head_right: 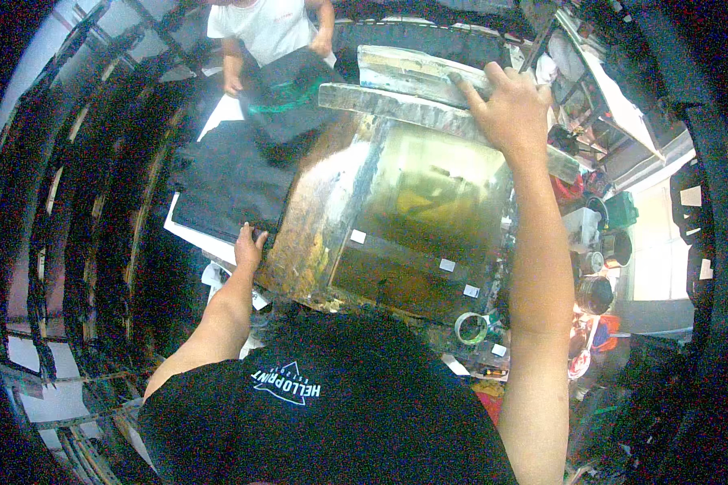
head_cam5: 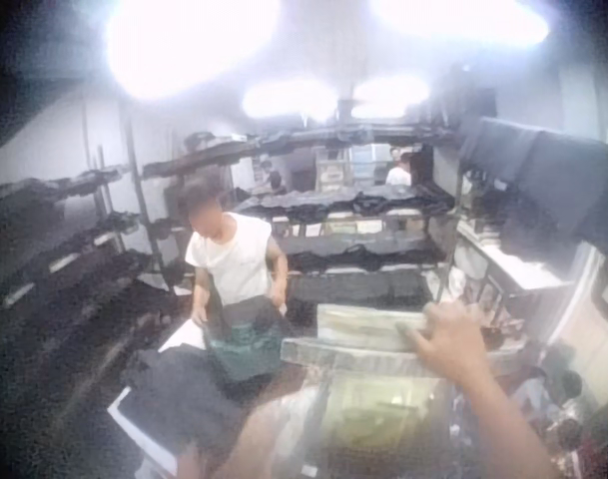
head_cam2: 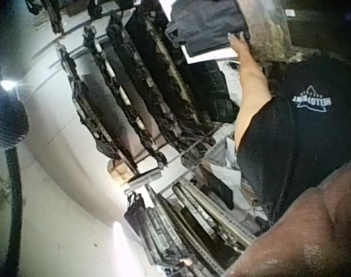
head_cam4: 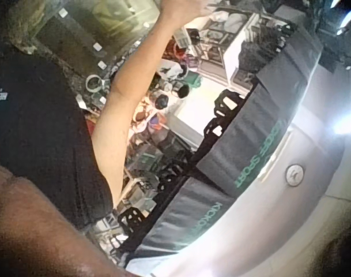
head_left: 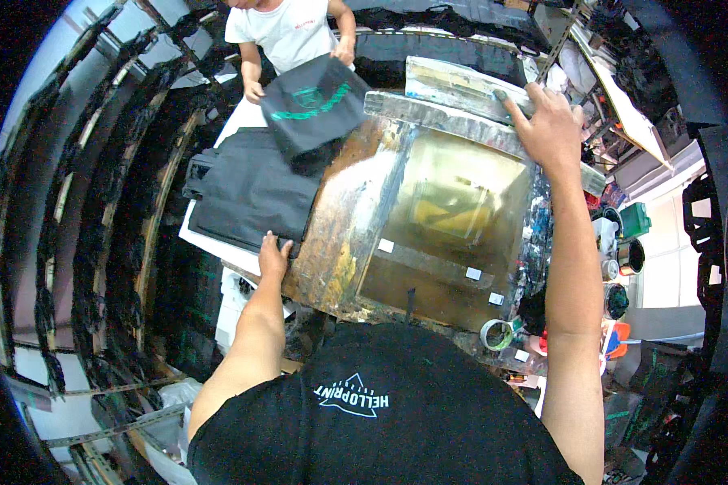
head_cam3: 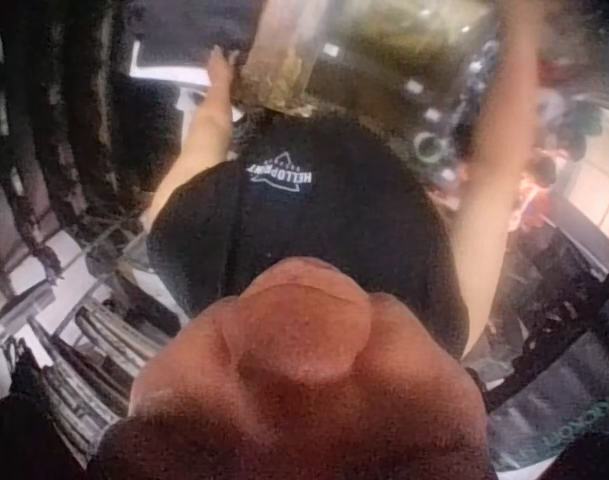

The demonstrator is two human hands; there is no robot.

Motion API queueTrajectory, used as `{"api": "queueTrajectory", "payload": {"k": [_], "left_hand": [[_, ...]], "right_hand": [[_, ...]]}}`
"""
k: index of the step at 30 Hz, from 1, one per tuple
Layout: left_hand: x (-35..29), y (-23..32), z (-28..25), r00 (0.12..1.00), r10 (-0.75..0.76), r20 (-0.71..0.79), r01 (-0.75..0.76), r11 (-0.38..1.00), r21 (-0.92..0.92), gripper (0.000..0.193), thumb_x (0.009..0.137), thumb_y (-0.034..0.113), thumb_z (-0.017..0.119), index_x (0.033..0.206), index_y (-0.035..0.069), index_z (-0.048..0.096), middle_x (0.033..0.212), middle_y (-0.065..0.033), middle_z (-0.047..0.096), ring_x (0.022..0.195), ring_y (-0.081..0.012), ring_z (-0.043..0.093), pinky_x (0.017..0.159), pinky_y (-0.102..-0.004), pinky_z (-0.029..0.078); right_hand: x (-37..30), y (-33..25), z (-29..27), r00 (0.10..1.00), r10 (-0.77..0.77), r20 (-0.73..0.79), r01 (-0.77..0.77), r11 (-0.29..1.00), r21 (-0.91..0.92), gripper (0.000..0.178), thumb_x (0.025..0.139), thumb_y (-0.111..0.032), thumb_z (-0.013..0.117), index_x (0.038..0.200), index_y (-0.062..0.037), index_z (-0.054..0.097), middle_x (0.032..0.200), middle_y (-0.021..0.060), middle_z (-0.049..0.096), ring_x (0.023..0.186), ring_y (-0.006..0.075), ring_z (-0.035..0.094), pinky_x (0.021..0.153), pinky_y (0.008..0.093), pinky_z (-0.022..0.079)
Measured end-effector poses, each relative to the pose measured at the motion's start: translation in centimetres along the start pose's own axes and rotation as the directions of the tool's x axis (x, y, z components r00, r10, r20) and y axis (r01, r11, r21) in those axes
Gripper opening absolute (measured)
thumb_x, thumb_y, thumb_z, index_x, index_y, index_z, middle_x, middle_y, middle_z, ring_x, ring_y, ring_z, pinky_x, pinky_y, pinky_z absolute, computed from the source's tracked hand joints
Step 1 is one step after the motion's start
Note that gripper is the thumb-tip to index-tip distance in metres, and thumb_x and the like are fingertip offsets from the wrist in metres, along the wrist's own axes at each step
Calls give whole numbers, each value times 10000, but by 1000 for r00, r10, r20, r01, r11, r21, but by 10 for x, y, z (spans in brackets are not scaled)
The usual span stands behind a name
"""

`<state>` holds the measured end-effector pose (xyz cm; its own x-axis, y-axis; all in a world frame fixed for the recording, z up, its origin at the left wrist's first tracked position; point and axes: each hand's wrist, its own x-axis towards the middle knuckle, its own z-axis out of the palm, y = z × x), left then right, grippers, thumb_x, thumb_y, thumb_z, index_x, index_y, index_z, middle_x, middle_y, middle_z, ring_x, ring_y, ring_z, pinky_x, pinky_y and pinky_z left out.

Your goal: The person is screen-printing logos onto black tote bags by placing a bag on the work surface, lowering a screen frame over it, and using a squeegee to spread green ink across the design.

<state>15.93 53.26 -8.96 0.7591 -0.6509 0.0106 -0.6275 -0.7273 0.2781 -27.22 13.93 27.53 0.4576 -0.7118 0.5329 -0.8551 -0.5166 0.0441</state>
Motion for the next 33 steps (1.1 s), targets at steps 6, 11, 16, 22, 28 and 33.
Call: {"api": "queueTrajectory", "payload": {"k": [6,11,16,22,28,33], "left_hand": [[-17,-28,17,987,111,-119,-117,992,-40,530,963,289,711,1403,19,589,1542,-156,503,1439,-350,437,1188,-442,361],[-13,-24,18,986,-6,-167,-17,990,-139,535,950,266,724,1415,41,585,1388,-156,636,1352,-358,529,1137,-447,413],[-9,-25,17,971,83,-226,-109,988,-106,467,977,265,688,1378,40,607,1232,-160,707,1258,-360,585,1051,-462,458],[10,-20,4,969,35,-245,-62,993,-102,316,984,326,671,1055,22,721,1014,-179,744,996,-393,681,887,-485,515],[49,-40,-60,962,11,-272,-87,959,-268,317,966,345,693,902,36,711,848,-181,722,798,-374,696,745,-442,530],[57,54,-133,929,249,-274,-338,874,-349,244,995,266,658,1023,36,733,1016,-190,746,954,-353,720,835,-423,540]], "right_hand": [[-4,1,4,999,-26,-18,27,1000,5,543,961,-570,588,1187,-85,674,1134,145,717,1123,316,647,950,523,419],[-3,5,13,993,-56,-104,58,998,12,519,964,-575,569,1095,-83,671,1027,140,714,1041,337,667,917,536,435],[-3,10,16,990,-67,-120,67,998,-4,547,968,-586,555,1111,-70,666,1051,142,712,1073,341,659,918,543,436],[-1,12,20,989,-71,-130,72,997,5,573,960,-602,557,1140,-71,673,1064,143,718,1082,349,657,928,552,435],[-2,4,13,990,-57,-129,66,996,63,561,958,-610,554,1096,-81,682,1006,153,723,1048,353,671,932,560,432],[-3,7,10,996,-34,-83,36,999,26,537,953,-579,583,1137,-87,694,1057,143,724,1079,319,666,907,504,449]]}}
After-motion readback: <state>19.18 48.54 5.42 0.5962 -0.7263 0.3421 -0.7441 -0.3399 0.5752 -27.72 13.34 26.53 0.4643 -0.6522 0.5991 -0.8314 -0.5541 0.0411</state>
